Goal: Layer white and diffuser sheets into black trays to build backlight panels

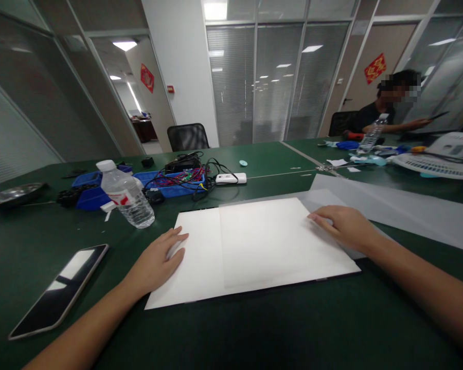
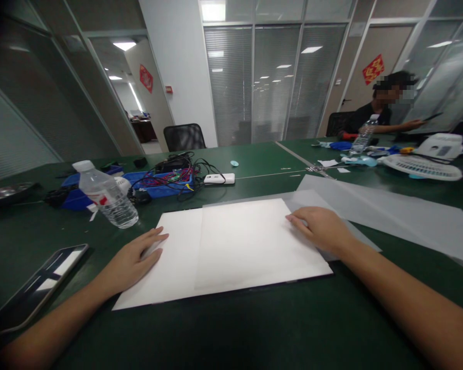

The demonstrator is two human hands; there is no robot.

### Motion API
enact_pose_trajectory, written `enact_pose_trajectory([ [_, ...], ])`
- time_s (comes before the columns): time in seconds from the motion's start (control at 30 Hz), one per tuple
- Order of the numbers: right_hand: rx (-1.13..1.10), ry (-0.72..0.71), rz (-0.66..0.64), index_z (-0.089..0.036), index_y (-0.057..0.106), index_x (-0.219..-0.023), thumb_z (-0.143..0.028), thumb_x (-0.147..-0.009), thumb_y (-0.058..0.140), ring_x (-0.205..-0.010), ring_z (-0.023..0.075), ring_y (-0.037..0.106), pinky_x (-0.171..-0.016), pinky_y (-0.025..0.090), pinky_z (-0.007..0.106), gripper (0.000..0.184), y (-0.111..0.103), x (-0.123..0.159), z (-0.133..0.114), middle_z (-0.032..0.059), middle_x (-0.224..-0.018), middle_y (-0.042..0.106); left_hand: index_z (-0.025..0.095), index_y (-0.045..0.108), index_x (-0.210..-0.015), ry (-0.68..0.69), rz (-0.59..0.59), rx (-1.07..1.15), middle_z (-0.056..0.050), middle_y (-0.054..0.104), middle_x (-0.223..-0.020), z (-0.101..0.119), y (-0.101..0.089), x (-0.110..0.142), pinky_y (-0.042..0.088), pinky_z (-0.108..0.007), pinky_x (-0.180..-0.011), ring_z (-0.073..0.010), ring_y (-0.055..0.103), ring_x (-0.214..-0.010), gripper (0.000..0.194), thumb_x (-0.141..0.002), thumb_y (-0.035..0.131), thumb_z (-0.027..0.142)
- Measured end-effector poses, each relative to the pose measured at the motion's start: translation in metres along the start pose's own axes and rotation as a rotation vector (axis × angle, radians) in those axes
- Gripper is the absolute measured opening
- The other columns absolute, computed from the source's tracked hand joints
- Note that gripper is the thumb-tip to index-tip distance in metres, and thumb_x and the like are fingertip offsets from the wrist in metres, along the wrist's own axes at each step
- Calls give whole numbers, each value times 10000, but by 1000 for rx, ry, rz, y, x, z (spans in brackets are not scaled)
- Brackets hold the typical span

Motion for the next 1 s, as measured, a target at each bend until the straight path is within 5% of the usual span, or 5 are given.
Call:
enact_pose_trajectory([
  [0.17, 20, 49, -50, -285, 831, -1058, -559, -1067, 394, -828, 285, 756, -749, 571, 439, 516, -2, 1, 3, 70, -1021, 825, 192, 717, -1395, -19, -12, -1, -134, 579, -1596, 1, 0, 0, 403, -540, -1255, -339, 540, -1485, 591, -976, 493, 543],
  [0.43, -110, -128, -27, -306, 715, -1389, -502, -1075, 417, -1087, 263, 762, -940, 617, 472, 475, 1, 4, -31, 47, -1364, 741, 170, 707, -1407, -19, -19, 6, -154, 572, -1599, 1, -1, -1, 382, -552, -1264, -340, 523, -1500, 614, -972, 483, 541],
  [0.53, -39, -77, 7, -313, 757, -1315, -523, -1069, 424, -1150, 297, 744, -979, 603, 522, 464, 0, 4, -23, 41, -1312, 764, 162, 707, -1408, -26, -24, 8, -158, 570, -1600, 2, -1, -1, 384, -553, -1262, -344, 523, -1499, 631, -970, 474, 552],
  [0.77, 46, 53, -69, -287, 812, -1206, -557, -1074, 374, -973, 308, 778, -878, 623, 537, 532, -1, 0, 4, 53, -1217, 797, 173, 713, -1403, -25, -19, 14, -147, 573, -1599, 1, -1, 0, 383, -540, -1266, -338, 529, -1495, 624, -966, 484, 555],
  [1.0, -95, -114, -114, -287, 700, -1427, -507, -1078, 445, -1146, 293, 732, -986, 601, 544, 485, 5, 4, -30, 75, -1365, 737, 182, 715, -1397, -18, 6, 26, -151, 584, -1588, -3, 1, 0, 398, -567, -1253, -357, 538, -1485, 604, -963, 519, 555],
])
Point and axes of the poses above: each hand's wrist, its own x-axis away from the middle knuckle, its own y-axis out of the palm, z = x × y, the point moved 3 cm from there along -x, towards the middle knuckle
